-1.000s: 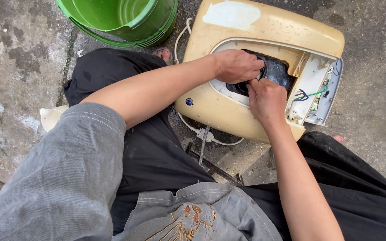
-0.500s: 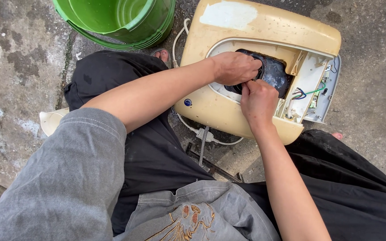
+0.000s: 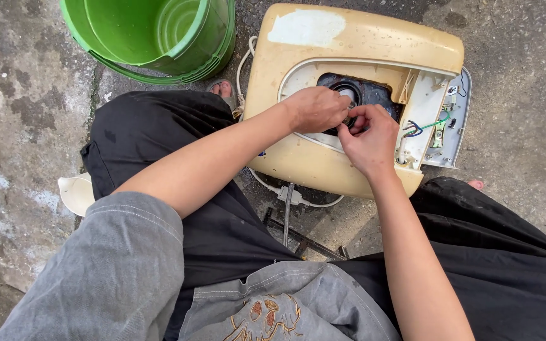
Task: The person removes a black circular component from a beige appliance, inspects it, and then reinserts it into the housing. They manipulate the component and wires by hand to fit it back into place.
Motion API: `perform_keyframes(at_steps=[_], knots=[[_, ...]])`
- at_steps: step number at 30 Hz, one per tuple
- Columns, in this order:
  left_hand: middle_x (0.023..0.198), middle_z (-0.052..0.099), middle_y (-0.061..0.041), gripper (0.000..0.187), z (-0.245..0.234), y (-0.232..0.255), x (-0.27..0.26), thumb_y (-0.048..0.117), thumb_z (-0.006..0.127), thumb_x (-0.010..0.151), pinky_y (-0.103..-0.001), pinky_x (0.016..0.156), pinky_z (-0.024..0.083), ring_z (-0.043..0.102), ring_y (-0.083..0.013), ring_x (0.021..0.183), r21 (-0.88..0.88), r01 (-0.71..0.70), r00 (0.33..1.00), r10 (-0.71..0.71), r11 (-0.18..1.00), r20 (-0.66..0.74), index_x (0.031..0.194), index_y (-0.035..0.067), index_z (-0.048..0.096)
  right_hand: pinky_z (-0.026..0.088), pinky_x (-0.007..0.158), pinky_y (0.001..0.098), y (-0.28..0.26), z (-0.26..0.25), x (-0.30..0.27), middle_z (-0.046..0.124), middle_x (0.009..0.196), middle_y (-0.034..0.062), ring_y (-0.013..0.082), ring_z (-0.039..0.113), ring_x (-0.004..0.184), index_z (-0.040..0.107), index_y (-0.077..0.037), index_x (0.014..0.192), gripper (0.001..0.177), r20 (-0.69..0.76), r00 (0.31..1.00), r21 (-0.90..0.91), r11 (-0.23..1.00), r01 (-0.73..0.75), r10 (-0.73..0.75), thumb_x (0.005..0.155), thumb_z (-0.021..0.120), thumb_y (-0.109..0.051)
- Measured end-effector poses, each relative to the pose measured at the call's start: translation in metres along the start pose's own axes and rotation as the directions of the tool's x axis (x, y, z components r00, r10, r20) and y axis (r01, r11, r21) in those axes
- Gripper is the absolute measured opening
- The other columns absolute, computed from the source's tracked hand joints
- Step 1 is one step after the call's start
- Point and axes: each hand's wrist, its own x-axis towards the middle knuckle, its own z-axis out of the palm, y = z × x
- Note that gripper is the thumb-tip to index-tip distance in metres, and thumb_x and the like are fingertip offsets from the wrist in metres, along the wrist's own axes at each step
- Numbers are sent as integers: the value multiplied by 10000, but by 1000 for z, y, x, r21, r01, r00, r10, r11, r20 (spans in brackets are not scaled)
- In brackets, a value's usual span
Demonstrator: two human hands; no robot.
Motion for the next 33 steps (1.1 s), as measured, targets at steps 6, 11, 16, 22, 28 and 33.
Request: perform_keyframes(at_steps=[6, 11, 16, 22, 28, 33], knots=[[851, 559, 37, 77, -17, 8, -2, 102, 574, 874, -320, 584, 573, 695, -181, 670, -15, 71, 997, -70, 997, 18, 883, 147, 635, 644, 585, 341, 6, -15, 19, 567, 861, 140, 210, 676, 738, 690, 66, 1147, 319, 179, 978, 131, 982, -133, 109, 828, 689, 73], [843, 574, 18, 60, -17, 14, -2, 109, 596, 905, -304, 596, 572, 699, -171, 684, -63, 153, 984, -146, 986, 97, 898, 128, 653, 594, 521, 304, 15, -11, 27, 588, 764, 60, 198, 679, 649, 803, -92, 1119, 276, 231, 972, -190, 978, 84, -39, 850, 833, -34], [834, 563, 29, 42, -20, 10, -3, 149, 625, 929, -273, 605, 570, 690, -144, 701, -83, 202, 976, -194, 976, 98, 900, 129, 647, 572, 561, 356, 17, -3, 25, 573, 716, -24, 217, 653, 637, 834, -251, 1014, 124, 180, 970, -477, 848, 233, -165, 921, 811, -173], [804, 565, 23, 60, -14, 13, -8, 115, 613, 918, -292, 578, 574, 679, -149, 698, -84, 213, 976, -208, 973, 71, 876, 133, 653, 466, 497, 343, 24, 2, 27, 474, 692, -45, 246, 611, 598, 783, -259, 898, 84, 254, 932, -562, 744, 361, -260, 955, 739, -216], [819, 589, 19, 73, -22, 18, -14, 94, 633, 887, -310, 573, 577, 692, -161, 721, -59, 214, 977, -214, 975, 3, 865, 147, 678, 465, 500, 351, 25, -1, 25, 500, 713, -11, 283, 640, 682, 756, -171, 897, 108, 253, 894, -397, 803, 444, -369, 995, 725, -206], [825, 571, 27, 70, -30, 16, -18, 94, 638, 881, -310, 555, 568, 682, -155, 722, -19, 175, 984, -176, 984, -26, 883, 153, 678, 492, 553, 366, 29, -4, 30, 500, 703, 33, 323, 637, 694, 788, -138, 959, 46, 288, 890, -287, 854, 433, -354, 979, 746, -138]])
